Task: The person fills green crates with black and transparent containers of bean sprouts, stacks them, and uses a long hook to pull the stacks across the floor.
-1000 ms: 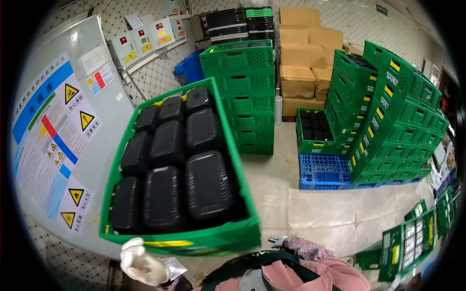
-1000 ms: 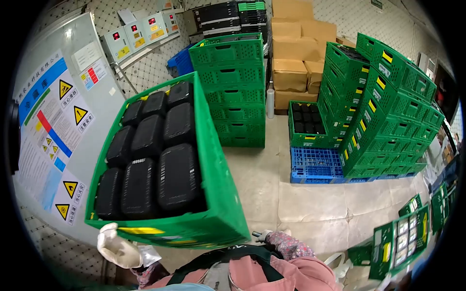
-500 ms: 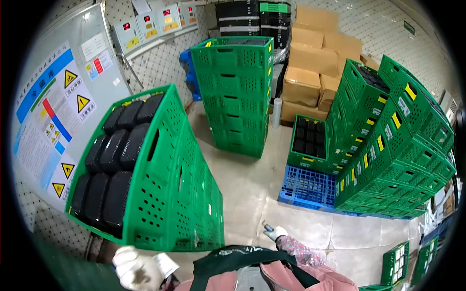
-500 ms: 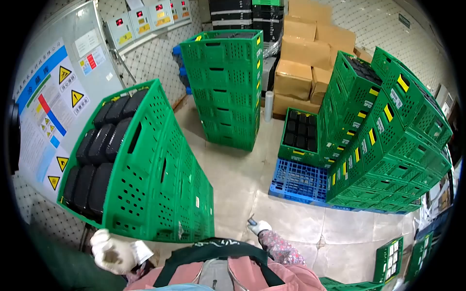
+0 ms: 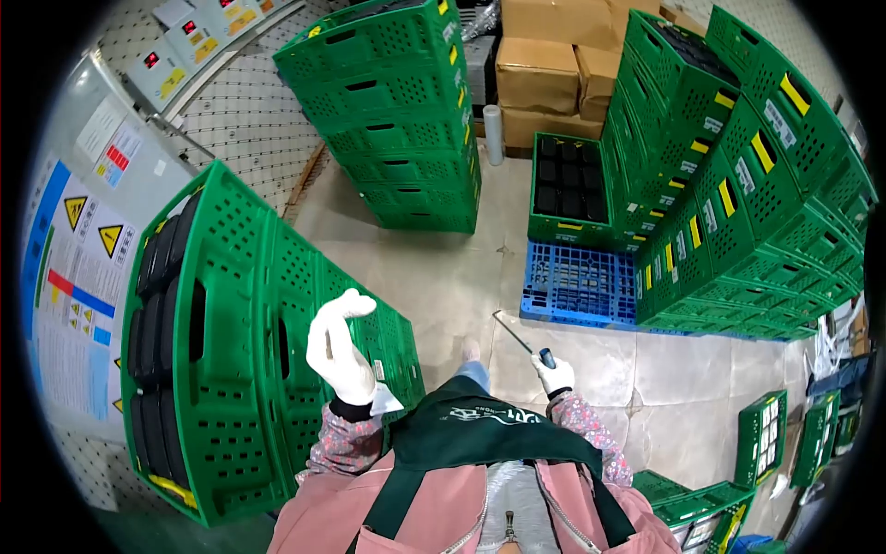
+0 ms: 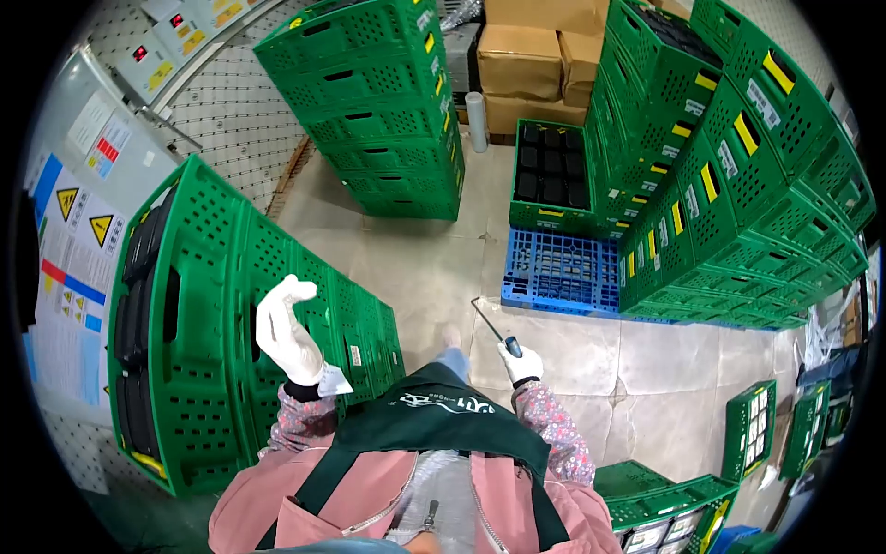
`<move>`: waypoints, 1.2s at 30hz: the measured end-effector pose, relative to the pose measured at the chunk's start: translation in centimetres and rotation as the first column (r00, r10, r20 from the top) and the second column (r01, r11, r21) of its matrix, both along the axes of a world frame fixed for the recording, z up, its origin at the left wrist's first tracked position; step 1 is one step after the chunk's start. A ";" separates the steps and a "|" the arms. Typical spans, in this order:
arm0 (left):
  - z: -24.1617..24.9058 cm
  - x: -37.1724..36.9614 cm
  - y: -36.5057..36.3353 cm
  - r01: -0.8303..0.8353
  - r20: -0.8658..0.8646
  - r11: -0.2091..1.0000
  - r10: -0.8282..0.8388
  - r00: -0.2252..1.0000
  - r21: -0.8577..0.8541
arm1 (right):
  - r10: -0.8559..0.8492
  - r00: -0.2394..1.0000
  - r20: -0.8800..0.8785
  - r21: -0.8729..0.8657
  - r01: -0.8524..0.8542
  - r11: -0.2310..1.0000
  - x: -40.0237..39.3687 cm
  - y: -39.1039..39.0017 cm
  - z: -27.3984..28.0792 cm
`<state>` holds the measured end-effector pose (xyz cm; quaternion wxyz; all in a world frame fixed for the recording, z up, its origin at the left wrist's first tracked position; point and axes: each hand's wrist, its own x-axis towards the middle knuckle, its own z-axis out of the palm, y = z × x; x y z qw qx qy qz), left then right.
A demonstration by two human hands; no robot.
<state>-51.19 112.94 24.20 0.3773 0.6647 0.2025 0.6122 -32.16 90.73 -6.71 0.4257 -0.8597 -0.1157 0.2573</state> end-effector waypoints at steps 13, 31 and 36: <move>1.7 15.8 20.5 -0.067 -0.016 0.998 0.067 0.998 -0.012 | 0.569 0.718 0.400 -0.453 -0.385 0.804 20.4 21.0 5.7; 8.4 42.3 44.3 -0.043 -0.389 0.892 0.239 0.889 0.450 | 0.994 -0.056 0.094 -0.757 -0.652 0.035 46.2 57.0 -0.3; 8.9 53.9 52.3 -0.056 -0.367 0.737 0.398 0.841 0.673 | 0.956 -0.278 0.094 -0.721 -0.681 -0.127 48.5 63.9 -1.0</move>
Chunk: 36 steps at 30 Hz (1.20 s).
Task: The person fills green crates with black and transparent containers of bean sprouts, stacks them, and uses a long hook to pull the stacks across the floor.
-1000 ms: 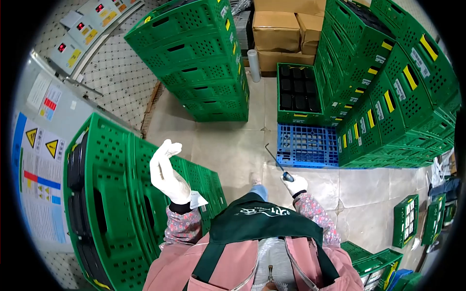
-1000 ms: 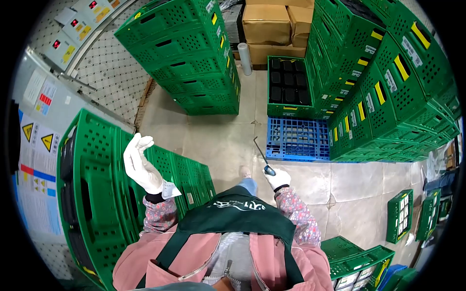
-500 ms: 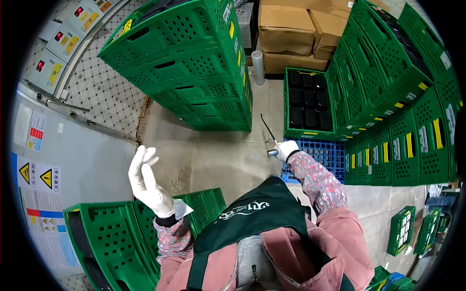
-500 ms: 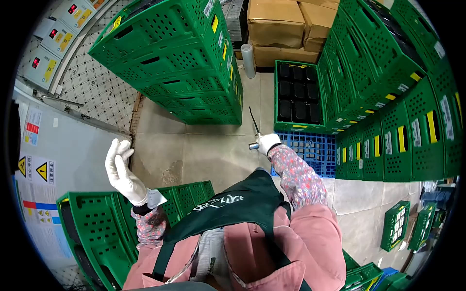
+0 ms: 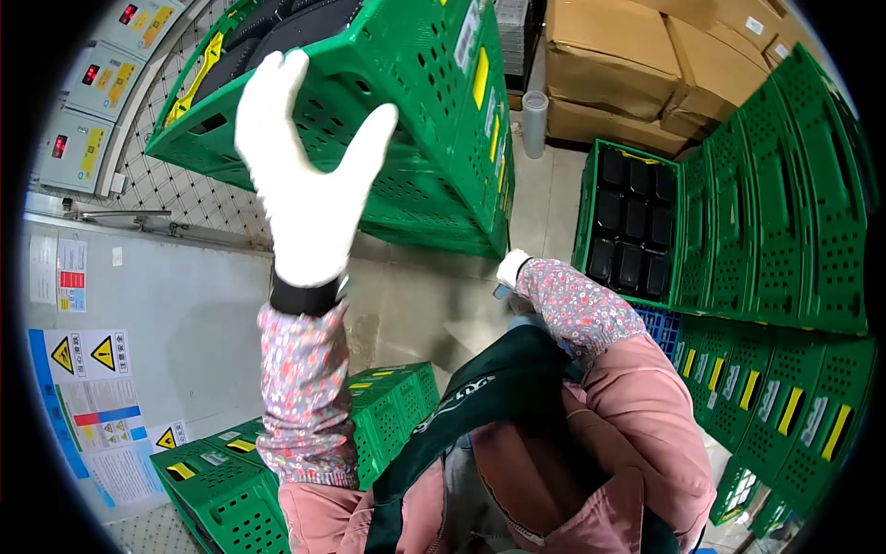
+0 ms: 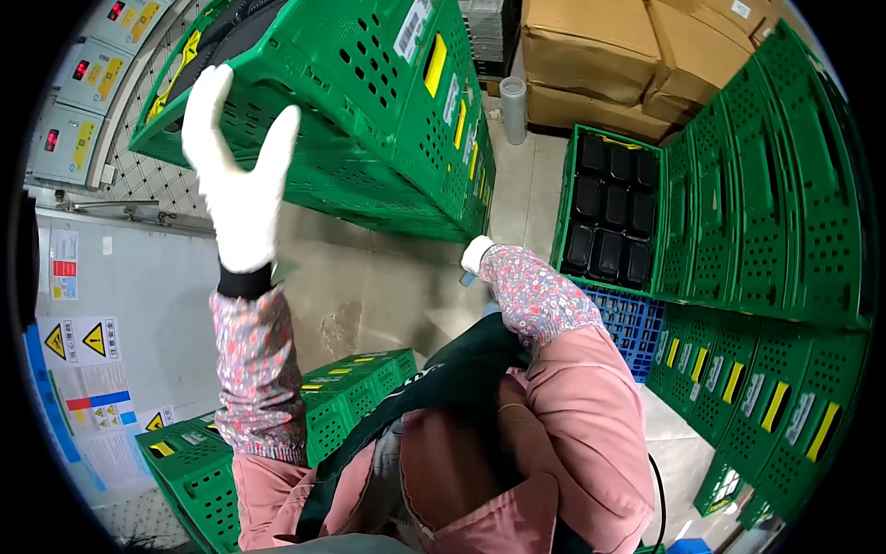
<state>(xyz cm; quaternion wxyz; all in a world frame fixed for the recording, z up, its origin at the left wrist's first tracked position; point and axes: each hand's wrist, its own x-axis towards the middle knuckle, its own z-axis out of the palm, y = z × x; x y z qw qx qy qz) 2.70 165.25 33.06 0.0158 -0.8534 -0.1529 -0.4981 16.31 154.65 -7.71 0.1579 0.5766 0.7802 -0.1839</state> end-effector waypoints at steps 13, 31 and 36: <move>3.3 2.8 3.2 -0.079 0.092 0.953 0.054 0.994 0.293 | -0.187 0.976 0.115 -0.277 0.212 0.937 -8.1 0.6 -1.0; 0.5 -38.6 4.0 0.277 0.215 0.959 -0.258 0.942 -0.061 | -0.153 0.963 -0.223 -0.314 0.078 0.946 -34.6 -8.1 4.1; -1.1 -45.4 3.2 0.062 0.417 0.970 0.044 0.908 -0.236 | -0.110 0.789 -0.604 -0.036 0.111 0.993 -36.0 -6.6 -5.7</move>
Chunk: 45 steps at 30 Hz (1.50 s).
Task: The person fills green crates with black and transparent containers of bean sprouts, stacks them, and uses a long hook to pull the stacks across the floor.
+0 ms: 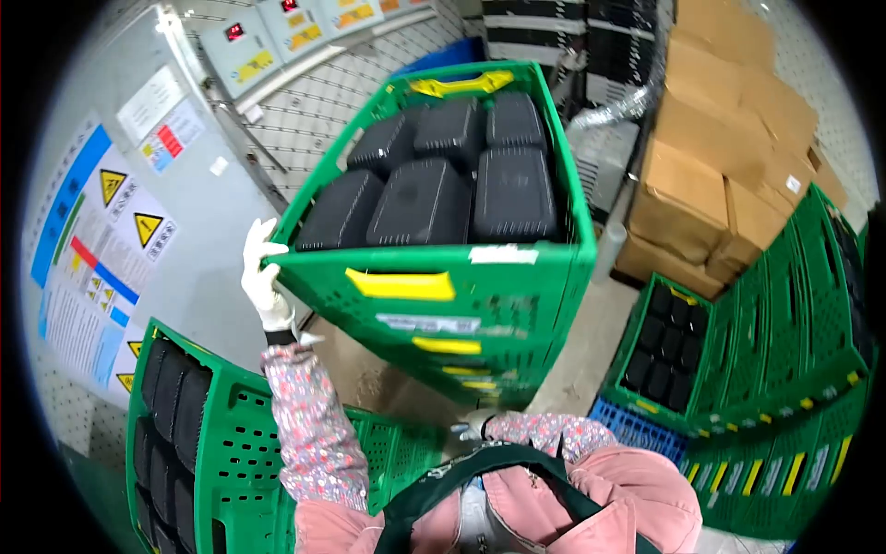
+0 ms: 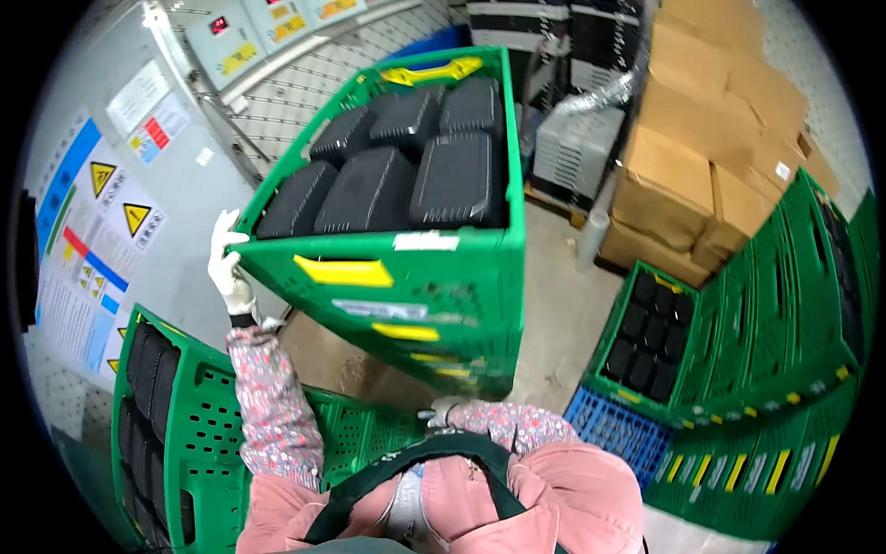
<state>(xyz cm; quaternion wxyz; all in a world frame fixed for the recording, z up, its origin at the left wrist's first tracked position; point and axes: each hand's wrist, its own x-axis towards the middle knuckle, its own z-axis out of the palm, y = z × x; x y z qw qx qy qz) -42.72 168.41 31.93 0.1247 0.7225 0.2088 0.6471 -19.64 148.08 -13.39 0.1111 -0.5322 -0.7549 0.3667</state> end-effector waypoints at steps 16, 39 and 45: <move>0.8 19.6 -14.3 -0.108 0.108 0.993 0.103 0.989 0.045 | -0.372 0.865 0.336 -0.529 0.500 0.686 28.7 -5.8 7.4; 0.4 23.1 -11.4 -0.799 -0.059 0.530 0.841 0.537 0.283 | -0.897 -0.115 -0.426 0.390 0.872 -0.297 71.9 9.6 18.2; -0.6 26.0 -9.0 -0.835 -0.100 0.463 0.885 0.455 0.297 | -0.920 -0.115 -0.374 0.350 0.901 -0.255 84.4 19.7 3.2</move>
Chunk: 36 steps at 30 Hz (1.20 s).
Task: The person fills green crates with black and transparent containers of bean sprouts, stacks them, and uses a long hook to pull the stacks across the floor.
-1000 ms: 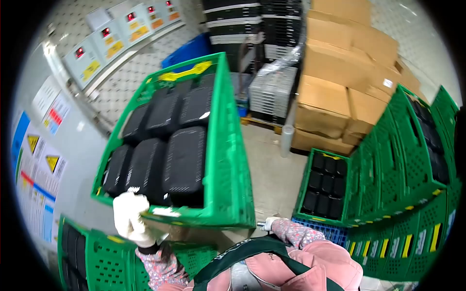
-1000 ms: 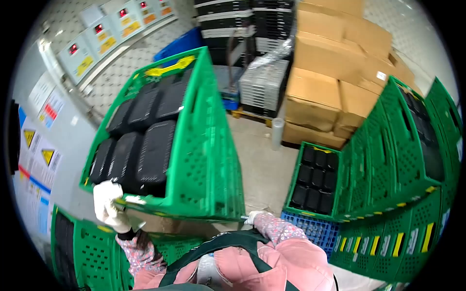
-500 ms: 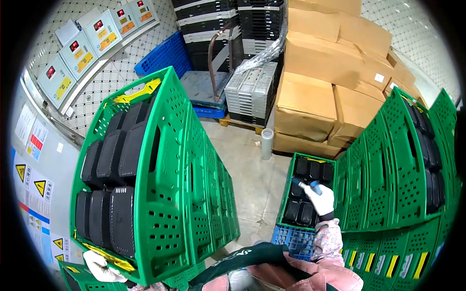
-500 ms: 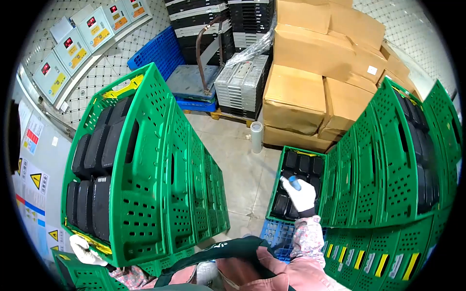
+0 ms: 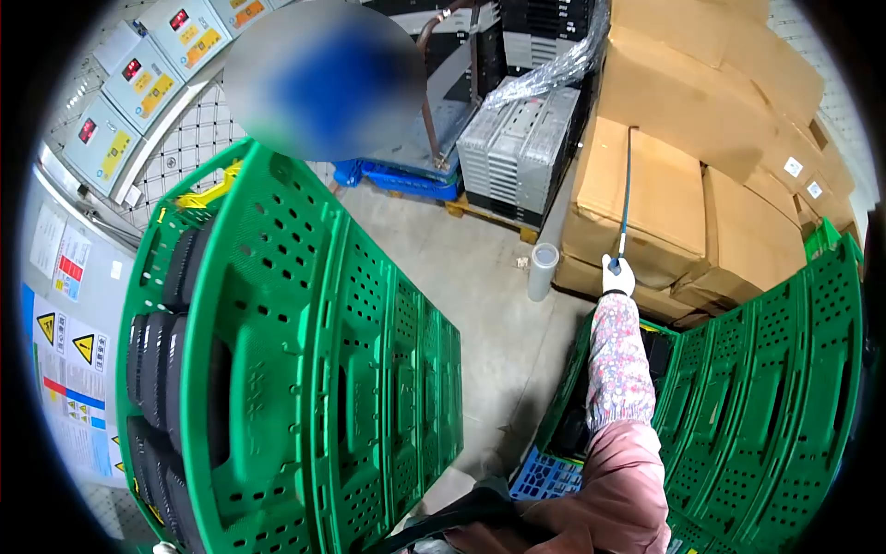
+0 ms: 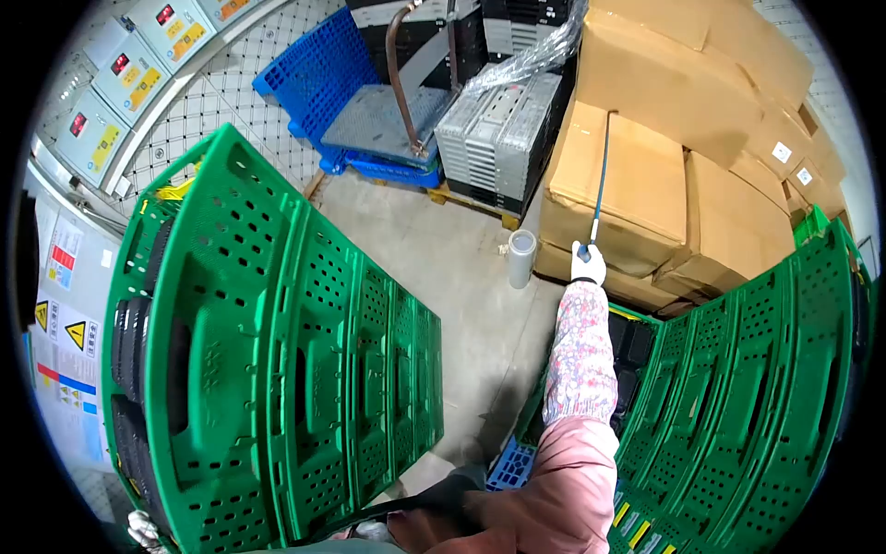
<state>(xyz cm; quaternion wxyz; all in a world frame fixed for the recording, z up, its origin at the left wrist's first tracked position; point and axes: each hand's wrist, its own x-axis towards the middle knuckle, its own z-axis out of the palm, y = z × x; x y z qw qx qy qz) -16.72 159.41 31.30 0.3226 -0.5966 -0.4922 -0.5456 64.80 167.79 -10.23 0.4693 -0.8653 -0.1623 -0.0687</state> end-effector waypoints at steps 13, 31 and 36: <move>-0.3 2.1 0.0 -0.063 -0.038 0.998 0.062 0.997 -0.023 | -0.029 0.946 0.322 -0.009 0.034 0.999 -7.4 -0.8 5.1; 4.2 0.4 -10.6 0.303 0.310 0.953 -0.289 0.906 0.003 | 0.576 -0.485 -0.658 0.108 -0.818 -0.565 -56.0 -23.3 -14.1; -1.7 -4.3 -24.5 0.277 0.201 0.937 -0.235 0.951 -0.214 | 0.457 -0.715 -0.530 0.281 -0.656 -0.701 -67.4 -23.3 -6.8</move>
